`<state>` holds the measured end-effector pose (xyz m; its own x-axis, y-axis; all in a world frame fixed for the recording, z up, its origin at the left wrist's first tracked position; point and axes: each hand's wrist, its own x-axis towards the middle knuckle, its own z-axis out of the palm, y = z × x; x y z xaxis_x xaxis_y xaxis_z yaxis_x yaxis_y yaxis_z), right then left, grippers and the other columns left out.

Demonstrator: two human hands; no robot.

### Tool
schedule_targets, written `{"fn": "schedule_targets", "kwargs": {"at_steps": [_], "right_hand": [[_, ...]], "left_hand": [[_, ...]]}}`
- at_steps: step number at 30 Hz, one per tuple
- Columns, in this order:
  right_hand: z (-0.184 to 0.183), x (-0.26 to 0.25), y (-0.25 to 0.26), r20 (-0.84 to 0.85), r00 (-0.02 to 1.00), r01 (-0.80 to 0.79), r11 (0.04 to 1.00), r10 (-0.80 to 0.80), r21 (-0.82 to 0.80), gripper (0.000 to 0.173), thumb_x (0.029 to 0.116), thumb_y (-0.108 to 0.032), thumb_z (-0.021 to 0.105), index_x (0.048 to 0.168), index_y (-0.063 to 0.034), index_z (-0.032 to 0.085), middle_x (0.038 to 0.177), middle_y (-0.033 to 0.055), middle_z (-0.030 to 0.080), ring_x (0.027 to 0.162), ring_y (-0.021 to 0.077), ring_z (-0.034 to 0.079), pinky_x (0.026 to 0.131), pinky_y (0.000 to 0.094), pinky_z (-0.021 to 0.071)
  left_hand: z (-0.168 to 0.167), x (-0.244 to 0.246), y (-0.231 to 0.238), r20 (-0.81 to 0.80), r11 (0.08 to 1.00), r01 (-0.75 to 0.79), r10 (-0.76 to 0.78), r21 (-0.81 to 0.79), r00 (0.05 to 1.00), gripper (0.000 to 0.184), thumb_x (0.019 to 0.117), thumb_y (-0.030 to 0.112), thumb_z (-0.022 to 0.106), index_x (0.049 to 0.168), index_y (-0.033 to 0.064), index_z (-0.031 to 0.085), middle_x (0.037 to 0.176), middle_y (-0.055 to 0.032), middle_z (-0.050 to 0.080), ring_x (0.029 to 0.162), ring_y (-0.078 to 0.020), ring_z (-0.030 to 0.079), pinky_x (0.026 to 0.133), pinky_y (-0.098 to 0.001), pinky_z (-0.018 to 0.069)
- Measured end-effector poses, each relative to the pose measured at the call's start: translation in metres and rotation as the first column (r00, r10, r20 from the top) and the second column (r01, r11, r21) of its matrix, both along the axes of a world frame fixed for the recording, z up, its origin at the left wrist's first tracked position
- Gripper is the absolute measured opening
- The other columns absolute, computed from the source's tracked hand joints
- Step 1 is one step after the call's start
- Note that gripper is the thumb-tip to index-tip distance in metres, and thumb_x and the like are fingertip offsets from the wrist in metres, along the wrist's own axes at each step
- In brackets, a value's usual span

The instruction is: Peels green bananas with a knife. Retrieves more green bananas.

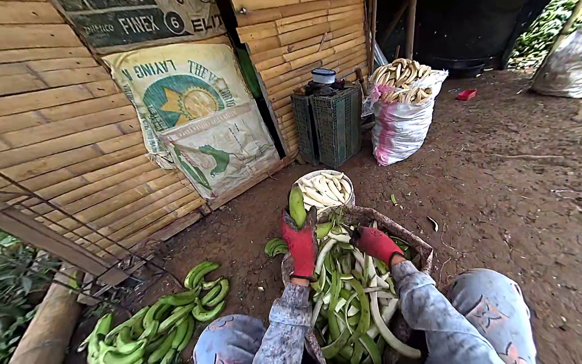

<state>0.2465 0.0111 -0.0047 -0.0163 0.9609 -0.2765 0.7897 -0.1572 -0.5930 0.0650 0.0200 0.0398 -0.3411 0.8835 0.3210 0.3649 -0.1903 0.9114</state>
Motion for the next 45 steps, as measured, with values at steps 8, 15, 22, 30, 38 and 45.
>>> {"fn": "schedule_targets", "kwargs": {"at_steps": [8, 15, 22, 30, 38, 45], "right_hand": [[-0.019, -0.018, -0.058, -0.211, 0.974, -0.098, 0.994, 0.085, -0.053, 0.042, 0.1102, -0.035, 0.042, 0.131, -0.002, 0.058, 0.106, 0.0203, 0.066, 0.093, 0.0322, 0.067, 0.087, 0.0522, 0.0523], [-0.044, -0.043, -0.048, 0.002, 0.979, -0.205, 0.973, 0.206, -0.106, 0.043, 0.1065, -0.034, 0.047, 0.133, -0.002, 0.056, 0.121, 0.023, 0.066, 0.118, 0.0378, 0.064, 0.1, 0.0578, 0.0488], [-0.032, -0.059, -0.018, 0.135, 0.963, -0.203, 0.956, 0.234, -0.213, 0.045, 0.105, -0.029, 0.051, 0.131, 0.0065, 0.056, 0.129, 0.0286, 0.062, 0.123, 0.0428, 0.061, 0.101, 0.062, 0.0468], [0.015, -0.035, 0.009, 0.114, 0.963, -0.232, 0.965, 0.246, -0.125, 0.047, 0.1091, -0.036, 0.042, 0.122, 0.0037, 0.064, 0.121, 0.0283, 0.064, 0.116, 0.0432, 0.063, 0.097, 0.0644, 0.0459], [-0.002, -0.037, -0.049, -0.172, 0.823, -0.437, 0.797, 0.541, 0.416, 0.031, 0.1, -0.029, 0.061, 0.124, -0.0117, 0.069, 0.113, 0.0081, 0.072, 0.106, 0.0203, 0.069, 0.096, 0.0446, 0.0536], [-0.006, -0.024, -0.007, 0.098, 0.991, -0.129, 0.876, 0.094, 0.465, 0.045, 0.096, -0.016, 0.061, 0.139, -0.0023, 0.06, 0.128, 0.0292, 0.063, 0.119, 0.0471, 0.062, 0.1, 0.0609, 0.0467]], "left_hand": [[-0.111, -0.011, -0.028, -0.075, 0.994, 0.002, -0.01, -0.106, 0.997, 0.071, 0.0916, 0.021, 0.076, 0.145, -0.0124, 0.043, 0.134, -0.0304, 0.059, 0.127, -0.0361, 0.058, 0.113, -0.0465, 0.0422], [-0.118, -0.014, -0.023, 0.055, 0.995, 0.013, -0.007, -0.1, 0.998, 0.071, 0.0904, 0.015, 0.076, 0.145, -0.0129, 0.042, 0.137, -0.0298, 0.057, 0.129, -0.0315, 0.057, 0.113, -0.0402, 0.0429], [-0.12, -0.019, -0.036, 0.29, 0.999, 0.043, -0.032, -0.033, 0.956, 0.067, 0.0897, 0.01, 0.075, 0.144, -0.0105, 0.042, 0.131, -0.0238, 0.06, 0.118, -0.0204, 0.061, 0.104, -0.0332, 0.0494], [-0.025, -0.048, -0.025, 0.493, 0.969, 0.235, -0.244, 0.081, 0.835, 0.037, 0.1112, 0.023, 0.037, 0.138, -0.0026, 0.042, 0.084, -0.01, 0.064, 0.057, -0.019, 0.064, 0.054, -0.0363, 0.0612], [-0.05, -0.055, -0.006, 0.736, 0.864, 0.504, -0.338, -0.005, 0.586, 0.05, 0.1135, 0.033, 0.019, 0.11, 0.0001, 0.057, 0.077, -0.0073, 0.063, 0.058, -0.013, 0.061, 0.053, -0.0266, 0.0558], [-0.071, -0.032, -0.047, 0.695, 0.782, 0.61, -0.367, -0.129, 0.618, 0.052, 0.1125, 0.04, 0.02, 0.116, 0.0022, 0.056, 0.074, -0.0065, 0.061, 0.057, -0.0144, 0.059, 0.052, -0.0294, 0.0543]]}}
